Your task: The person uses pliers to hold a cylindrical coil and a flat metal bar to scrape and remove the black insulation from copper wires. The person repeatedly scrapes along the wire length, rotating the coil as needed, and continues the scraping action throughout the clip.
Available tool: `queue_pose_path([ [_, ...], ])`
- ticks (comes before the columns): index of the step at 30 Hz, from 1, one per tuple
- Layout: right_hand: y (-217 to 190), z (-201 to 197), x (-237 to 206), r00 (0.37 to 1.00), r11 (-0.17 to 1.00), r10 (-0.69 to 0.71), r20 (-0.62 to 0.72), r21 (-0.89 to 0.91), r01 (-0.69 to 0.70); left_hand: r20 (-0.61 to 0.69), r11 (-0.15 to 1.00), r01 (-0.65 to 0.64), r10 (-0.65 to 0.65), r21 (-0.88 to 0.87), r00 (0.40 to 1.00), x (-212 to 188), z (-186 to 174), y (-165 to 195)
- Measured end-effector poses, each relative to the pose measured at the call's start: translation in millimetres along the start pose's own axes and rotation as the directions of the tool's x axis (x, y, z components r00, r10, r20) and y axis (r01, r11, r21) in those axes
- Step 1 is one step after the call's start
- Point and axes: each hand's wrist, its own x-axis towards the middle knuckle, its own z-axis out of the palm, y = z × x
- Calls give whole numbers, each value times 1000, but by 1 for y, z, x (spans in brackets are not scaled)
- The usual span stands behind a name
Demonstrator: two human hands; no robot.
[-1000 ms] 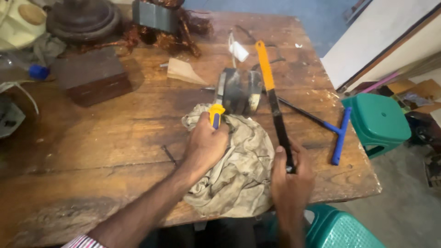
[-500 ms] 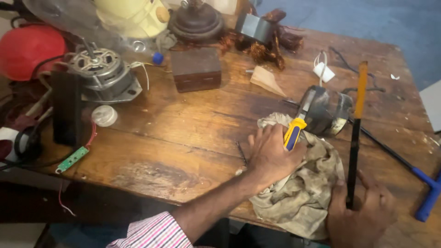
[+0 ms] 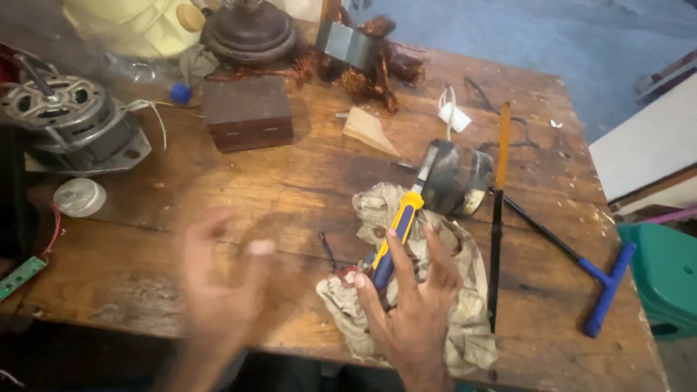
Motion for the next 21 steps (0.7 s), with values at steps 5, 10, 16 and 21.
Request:
queue_pose_path([
  [5,10,5,-1,999,1000,-27,27,-11,27,-114,546,26,129,838,985,-6,-129,-51],
  [10,18,17,-5,998,990,-56,17,-126,58,-252,390,152,220,908,942,-2,-175,-101],
  [16,27,21,-8,999,1000,-24,26,-18,24,-281,311,220,168,925,945,12,-171,-117],
  [21,31,21,-10,999,998,-38,36,-39,40,-303,291,253,141,922,942,20,-165,-121],
])
